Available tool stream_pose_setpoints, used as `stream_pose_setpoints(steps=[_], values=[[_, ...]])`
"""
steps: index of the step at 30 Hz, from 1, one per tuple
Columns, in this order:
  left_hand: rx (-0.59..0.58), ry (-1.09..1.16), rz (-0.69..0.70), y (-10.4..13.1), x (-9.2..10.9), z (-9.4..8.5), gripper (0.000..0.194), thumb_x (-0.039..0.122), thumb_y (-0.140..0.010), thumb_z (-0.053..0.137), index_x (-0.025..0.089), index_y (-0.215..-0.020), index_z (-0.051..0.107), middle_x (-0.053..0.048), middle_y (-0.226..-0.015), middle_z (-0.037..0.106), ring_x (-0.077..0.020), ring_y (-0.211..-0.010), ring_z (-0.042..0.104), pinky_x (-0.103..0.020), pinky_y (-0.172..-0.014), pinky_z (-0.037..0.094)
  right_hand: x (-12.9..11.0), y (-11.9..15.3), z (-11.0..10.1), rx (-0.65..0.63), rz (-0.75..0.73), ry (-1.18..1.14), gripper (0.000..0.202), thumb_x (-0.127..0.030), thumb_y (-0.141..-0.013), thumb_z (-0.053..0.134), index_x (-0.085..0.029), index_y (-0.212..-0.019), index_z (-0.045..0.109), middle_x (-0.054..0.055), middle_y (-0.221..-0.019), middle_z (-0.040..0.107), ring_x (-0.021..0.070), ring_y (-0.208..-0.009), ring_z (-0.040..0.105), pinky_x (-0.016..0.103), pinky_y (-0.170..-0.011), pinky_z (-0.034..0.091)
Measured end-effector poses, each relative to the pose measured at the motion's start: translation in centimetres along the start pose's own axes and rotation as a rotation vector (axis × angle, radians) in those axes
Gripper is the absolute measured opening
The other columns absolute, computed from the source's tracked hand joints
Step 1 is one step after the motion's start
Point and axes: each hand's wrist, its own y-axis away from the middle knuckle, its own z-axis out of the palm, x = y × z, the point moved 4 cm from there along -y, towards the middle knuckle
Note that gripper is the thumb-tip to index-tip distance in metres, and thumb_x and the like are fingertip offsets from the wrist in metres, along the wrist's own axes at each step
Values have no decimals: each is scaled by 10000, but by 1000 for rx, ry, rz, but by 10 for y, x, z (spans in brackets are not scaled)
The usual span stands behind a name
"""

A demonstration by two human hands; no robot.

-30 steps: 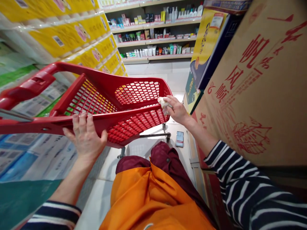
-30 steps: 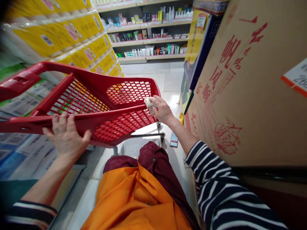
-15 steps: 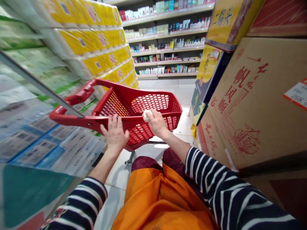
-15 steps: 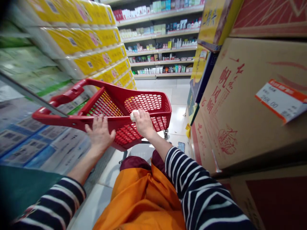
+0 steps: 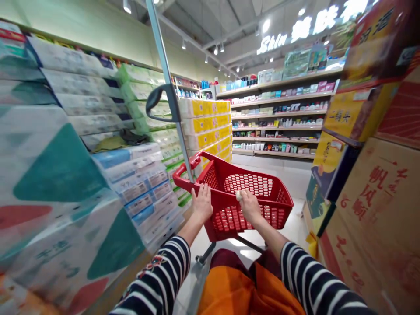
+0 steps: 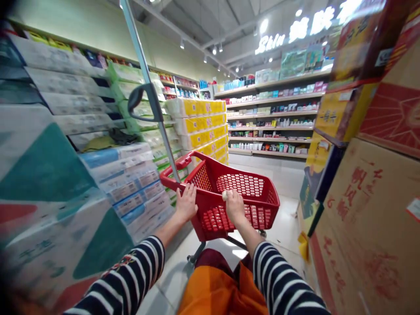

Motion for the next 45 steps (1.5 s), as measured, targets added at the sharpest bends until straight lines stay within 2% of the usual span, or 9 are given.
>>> stream_pose_setpoints(steps=[4, 8, 12, 19, 22, 25, 32, 40, 45], values=[[40, -2, 27, -3, -17, -6, 652, 207, -722, 426, 119, -1366, 372, -112, -1459, 326, -263, -1367, 221, -571, -1100, 111, -55, -15, 15, 39, -100, -104, 378, -120, -845, 392, -193, -1196, 513, 134, -1252, 521, 231, -1093, 489, 377, -925, 355], [77, -30, -39, -3, -42, -7, 692, 150, -704, 412, 117, -1389, 327, -104, -1466, 311, -263, -1369, 218, -594, -1093, 94, -51, -14, 12, 36, -123, -126, 386, -121, -838, 415, -187, -1209, 497, 136, -1251, 519, 230, -1089, 489, 382, -933, 353], [71, -16, -40, -1, -47, -5, 682, 138, -708, 393, 120, -1387, 332, -102, -1454, 337, -265, -1357, 249, -601, -1087, 113, -58, -19, 12, -9, -67, -139, 369, -126, -862, 397, -171, -1214, 494, 162, -1289, 493, 246, -1141, 470, 408, -953, 349], [103, 77, -50, -2, -51, -7, 641, 98, -737, 349, 126, -1378, 338, -110, -1421, 393, -218, -1320, 336, -563, -1088, 150, -152, -54, 29, -30, -144, -271, 382, -171, -905, 369, -193, -1276, 457, 139, -1392, 411, 255, -1276, 368, 439, -1016, 318], [132, 98, -85, -3, -60, -7, 624, 88, -776, 314, 164, -1395, 301, -105, -1397, 433, -200, -1276, 406, -526, -1086, 182, -172, -59, 31, -55, -221, -301, 409, -176, -913, 365, -185, -1317, 428, 130, -1429, 364, 249, -1308, 326, 431, -1043, 292], [160, 109, -67, -2, -66, -7, 672, 71, -755, 337, 199, -1410, 263, -83, -1366, 479, -188, -1228, 465, -488, -1086, 205, -155, -52, 28, -84, -238, -280, 385, -188, -909, 388, -186, -1286, 468, 133, -1413, 385, 243, -1277, 370, 416, -1025, 315], [182, 64, -37, -4, -55, -10, 598, 95, -764, 349, 173, -1356, 388, -119, -1338, 504, -226, -1255, 428, -546, -1088, 147, -36, -9, -1, -33, -164, -167, 345, -153, -862, 437, -177, -1195, 523, 122, -1216, 544, 218, -1078, 500, 360, -928, 371], [29, 21, 115, -2, 13, 12, 594, 132, -765, 350, 174, -1356, 399, -99, -1438, 366, -244, -1348, 274, -594, -1089, 48, -57, -13, 10, -33, -196, -145, 360, -136, -877, 408, -151, -1224, 502, 152, -1280, 497, 225, -1131, 452, 373, -962, 333], [15, 10, 85, -1, 14, 17, 613, 140, -755, 363, 158, -1367, 378, -101, -1447, 351, -250, -1354, 259, -596, -1089, 43, 18, 11, -9, 9, -134, -64, 348, -196, -886, 415, -163, -1217, 520, 141, -1270, 513, 240, -1136, 462, 383, -957, 345]])
